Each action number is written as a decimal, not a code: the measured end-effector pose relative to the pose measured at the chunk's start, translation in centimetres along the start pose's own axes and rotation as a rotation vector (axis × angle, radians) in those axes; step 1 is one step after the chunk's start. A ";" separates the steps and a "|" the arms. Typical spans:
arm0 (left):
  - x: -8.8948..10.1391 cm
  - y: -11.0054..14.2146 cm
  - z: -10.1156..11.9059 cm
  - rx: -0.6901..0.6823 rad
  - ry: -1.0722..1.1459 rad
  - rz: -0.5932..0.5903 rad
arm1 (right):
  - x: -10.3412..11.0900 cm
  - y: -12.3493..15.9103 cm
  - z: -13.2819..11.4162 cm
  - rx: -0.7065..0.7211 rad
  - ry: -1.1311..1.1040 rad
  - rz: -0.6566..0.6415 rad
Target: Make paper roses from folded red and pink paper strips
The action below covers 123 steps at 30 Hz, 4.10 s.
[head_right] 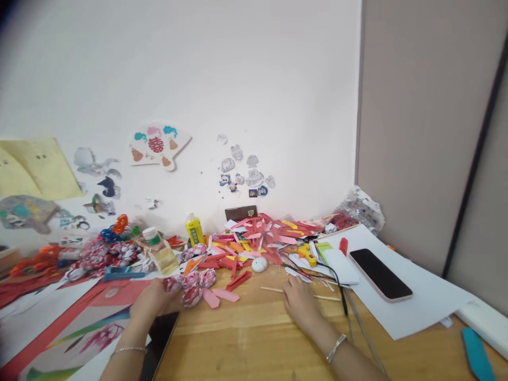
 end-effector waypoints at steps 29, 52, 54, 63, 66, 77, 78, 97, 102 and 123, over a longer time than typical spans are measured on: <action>-9.7 14.4 16.0 -0.648 0.881 -0.270 | 4.0 1.7 -3.3 -0.118 -1.305 -0.238; -11.3 13.6 16.2 -0.235 1.490 -0.843 | 6.6 1.7 -3.6 0.221 -0.579 0.079; -11.6 13.8 16.2 -0.166 1.458 -0.851 | 6.5 1.7 -3.7 0.221 -0.557 0.076; -12.7 13.9 16.3 0.003 1.613 -0.845 | 6.1 1.5 -3.5 0.275 -0.504 0.073; -13.0 14.1 16.2 0.043 1.632 -0.840 | 6.0 1.5 -3.3 0.271 -0.510 0.096; -12.4 14.7 16.1 0.073 1.457 -0.734 | 5.6 1.4 -3.2 0.169 -0.531 0.027; -12.4 14.7 16.1 0.058 1.438 -0.741 | 5.6 1.4 -3.1 0.155 -0.544 0.023; -12.8 14.7 16.3 0.025 1.497 -0.748 | 5.8 1.3 -3.2 0.152 -0.578 -0.028; -12.9 15.0 16.2 0.092 1.494 -0.803 | 5.6 1.2 -3.2 0.047 -0.603 -0.034; -12.7 15.7 16.7 0.215 1.668 -0.992 | 7.1 0.6 -2.8 0.100 -0.662 -0.282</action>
Point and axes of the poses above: each hand's wrist, its own y-axis away from the middle knuckle, its own x-axis out of the back of the hand, z = x × y, the point moved 4 cm from there along -y, towards the middle knuckle, and after that the axes turned 2 degrees about -x, right-handed, at the moved point
